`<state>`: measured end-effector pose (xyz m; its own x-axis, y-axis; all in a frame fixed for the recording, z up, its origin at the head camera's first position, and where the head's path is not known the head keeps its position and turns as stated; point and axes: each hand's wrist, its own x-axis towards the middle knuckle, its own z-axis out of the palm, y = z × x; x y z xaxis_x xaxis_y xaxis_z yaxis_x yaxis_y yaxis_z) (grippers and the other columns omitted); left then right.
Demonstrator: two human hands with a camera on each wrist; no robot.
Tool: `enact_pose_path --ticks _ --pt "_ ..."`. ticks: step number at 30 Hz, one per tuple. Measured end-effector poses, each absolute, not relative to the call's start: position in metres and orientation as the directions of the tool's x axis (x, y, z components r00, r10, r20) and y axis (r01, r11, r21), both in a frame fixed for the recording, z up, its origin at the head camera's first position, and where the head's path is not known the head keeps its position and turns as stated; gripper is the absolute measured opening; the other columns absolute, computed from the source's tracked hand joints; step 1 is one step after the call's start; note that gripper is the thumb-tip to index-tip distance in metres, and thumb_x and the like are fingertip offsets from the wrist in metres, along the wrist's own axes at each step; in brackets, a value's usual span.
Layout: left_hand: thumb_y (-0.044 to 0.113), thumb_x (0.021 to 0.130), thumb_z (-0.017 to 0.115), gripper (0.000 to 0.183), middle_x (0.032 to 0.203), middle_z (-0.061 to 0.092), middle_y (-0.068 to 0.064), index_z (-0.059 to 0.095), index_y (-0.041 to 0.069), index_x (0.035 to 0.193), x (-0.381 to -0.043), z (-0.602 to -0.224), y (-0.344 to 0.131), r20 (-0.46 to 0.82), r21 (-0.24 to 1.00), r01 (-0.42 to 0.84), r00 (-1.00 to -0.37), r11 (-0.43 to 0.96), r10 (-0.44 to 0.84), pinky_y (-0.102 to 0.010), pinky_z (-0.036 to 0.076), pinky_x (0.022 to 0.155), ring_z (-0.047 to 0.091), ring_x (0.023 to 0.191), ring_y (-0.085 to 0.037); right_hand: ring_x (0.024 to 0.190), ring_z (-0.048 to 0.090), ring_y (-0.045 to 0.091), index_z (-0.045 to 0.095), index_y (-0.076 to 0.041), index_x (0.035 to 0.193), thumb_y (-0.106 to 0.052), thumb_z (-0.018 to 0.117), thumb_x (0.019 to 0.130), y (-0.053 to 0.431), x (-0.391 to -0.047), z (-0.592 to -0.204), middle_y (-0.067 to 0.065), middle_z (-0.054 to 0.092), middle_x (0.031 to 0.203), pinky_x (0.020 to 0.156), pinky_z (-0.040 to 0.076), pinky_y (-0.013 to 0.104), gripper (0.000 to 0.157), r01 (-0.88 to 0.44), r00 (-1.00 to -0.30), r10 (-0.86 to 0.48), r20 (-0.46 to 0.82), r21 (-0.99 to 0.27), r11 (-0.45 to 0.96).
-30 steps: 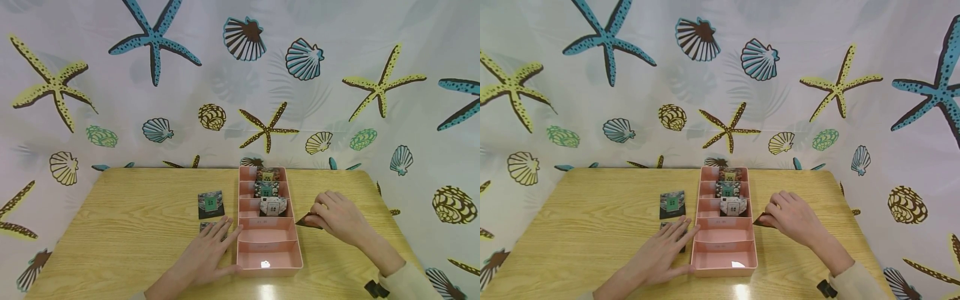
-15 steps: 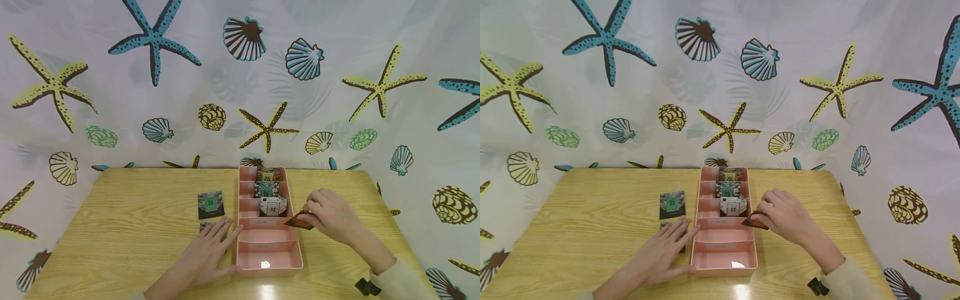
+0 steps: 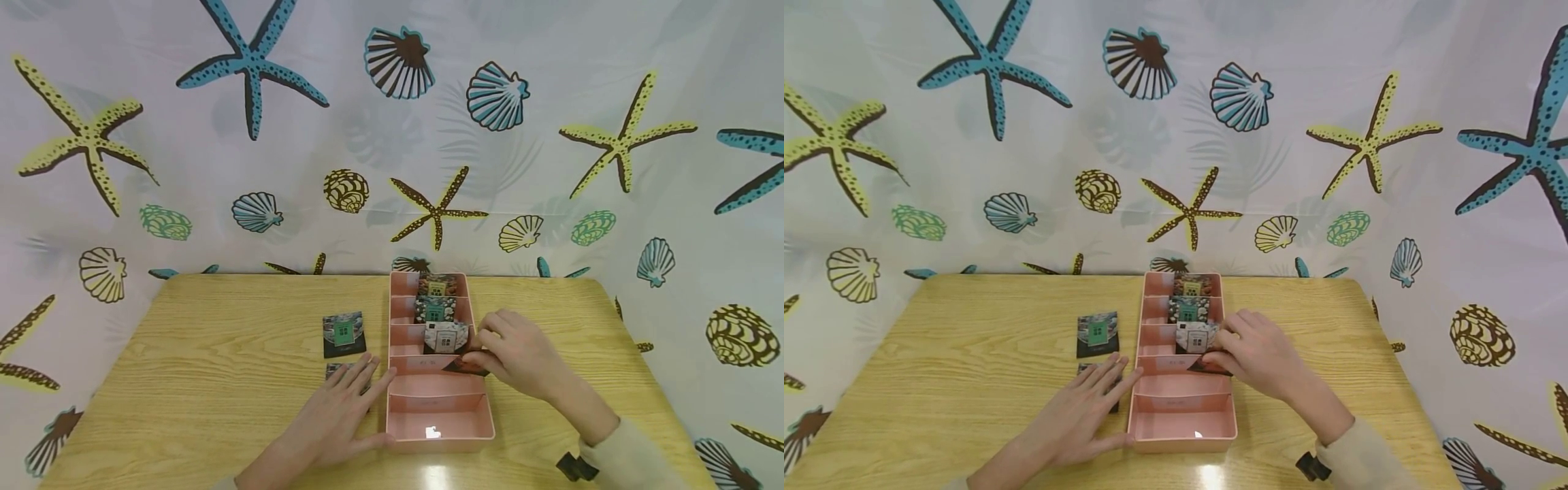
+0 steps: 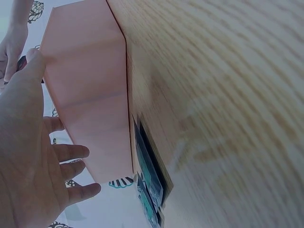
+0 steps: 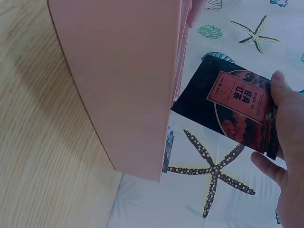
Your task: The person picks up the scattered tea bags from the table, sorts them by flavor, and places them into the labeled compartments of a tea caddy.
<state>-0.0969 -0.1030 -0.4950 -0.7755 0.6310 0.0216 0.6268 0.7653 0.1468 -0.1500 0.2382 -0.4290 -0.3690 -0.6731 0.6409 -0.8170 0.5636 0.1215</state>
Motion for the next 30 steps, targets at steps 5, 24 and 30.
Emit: enact_pose_path --ticks 5,24,30 --pt "0.078 0.095 0.052 0.094 0.172 0.037 -0.015 0.031 0.022 0.168 -0.097 -0.494 -0.103 0.002 0.16 0.614 -0.783 0.773 0.622 -0.058 0.039 0.126 0.032 0.162 -0.035 0.076 0.057 0.015 0.064 -0.014 0.085 -0.05 0.047 0.11 0.23 -0.15 -0.429 -0.002 0.064 0.086 0.065 0.051 0.028 0.047 -0.829 -0.357 -0.673 0.648 0.112 0.548" --pt "0.08 0.096 0.048 0.094 0.171 0.037 -0.015 0.029 0.023 0.169 -0.095 -0.495 -0.104 0.018 0.152 0.621 -0.78 0.769 0.626 -0.058 0.039 0.126 0.032 0.162 -0.034 0.075 0.051 0.012 0.063 -0.016 0.088 -0.042 0.057 0.108 0.211 -0.156 -0.454 -0.003 0.058 0.086 0.066 0.045 0.026 0.034 -0.881 -0.324 -0.737 0.593 0.094 0.464" --pt "0.08 0.096 0.048 0.095 0.172 0.037 -0.015 0.029 0.023 0.169 -0.096 -0.495 -0.104 0.008 0.153 0.617 -0.782 0.772 0.623 -0.058 0.039 0.127 0.031 0.162 -0.034 0.074 0.051 0.012 0.065 -0.017 0.087 -0.041 0.064 0.105 0.207 -0.158 -0.463 -0.004 0.059 0.085 0.066 0.047 0.025 0.03 -0.881 -0.343 -0.754 0.56 0.088 0.466"
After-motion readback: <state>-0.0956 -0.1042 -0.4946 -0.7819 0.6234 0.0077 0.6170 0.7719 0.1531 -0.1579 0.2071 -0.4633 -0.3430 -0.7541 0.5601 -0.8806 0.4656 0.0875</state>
